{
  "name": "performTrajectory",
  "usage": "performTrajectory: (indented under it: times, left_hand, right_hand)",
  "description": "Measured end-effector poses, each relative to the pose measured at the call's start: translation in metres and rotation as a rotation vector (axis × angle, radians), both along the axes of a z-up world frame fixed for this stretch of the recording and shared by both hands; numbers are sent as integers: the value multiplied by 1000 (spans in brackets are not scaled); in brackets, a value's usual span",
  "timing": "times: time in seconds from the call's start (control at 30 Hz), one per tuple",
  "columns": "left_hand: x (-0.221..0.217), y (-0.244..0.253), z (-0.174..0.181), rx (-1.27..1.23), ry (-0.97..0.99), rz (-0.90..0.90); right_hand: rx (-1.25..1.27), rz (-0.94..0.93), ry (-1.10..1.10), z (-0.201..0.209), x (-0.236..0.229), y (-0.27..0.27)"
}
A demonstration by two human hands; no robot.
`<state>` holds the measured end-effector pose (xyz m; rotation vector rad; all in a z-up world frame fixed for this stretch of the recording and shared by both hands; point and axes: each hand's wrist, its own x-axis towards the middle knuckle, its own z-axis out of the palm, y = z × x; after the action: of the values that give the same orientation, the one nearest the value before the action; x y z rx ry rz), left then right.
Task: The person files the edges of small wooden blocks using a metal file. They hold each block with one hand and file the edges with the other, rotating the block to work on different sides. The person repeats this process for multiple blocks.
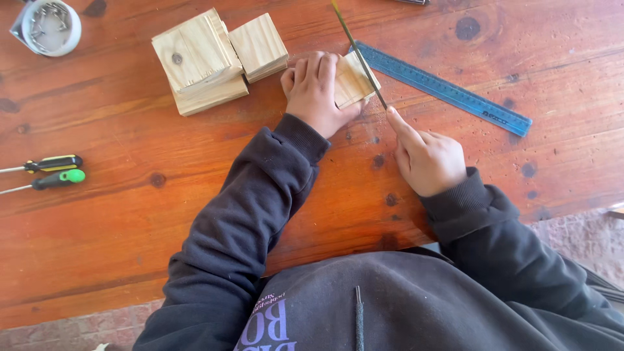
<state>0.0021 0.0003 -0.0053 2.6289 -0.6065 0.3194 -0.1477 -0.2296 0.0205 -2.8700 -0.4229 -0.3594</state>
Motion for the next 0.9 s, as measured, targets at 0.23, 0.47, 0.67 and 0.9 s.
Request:
performTrajectory:
  times: [0.23,0.47,0.67,0.9]
  left_hand:
    - [-2,2,4,3,4,15]
    - [-2,1,8,5,-15,2]
    - [1,1,4,7,-11,-3]
    - [-3,0,8,5,-31,18]
  right_hand:
    - [-17,-18,-70,-6,63,23]
    - [-3,-12,39,-9,9,0]
    - [18,15,-73,-6,44,14]
    - [21,24,20,-6,37,6]
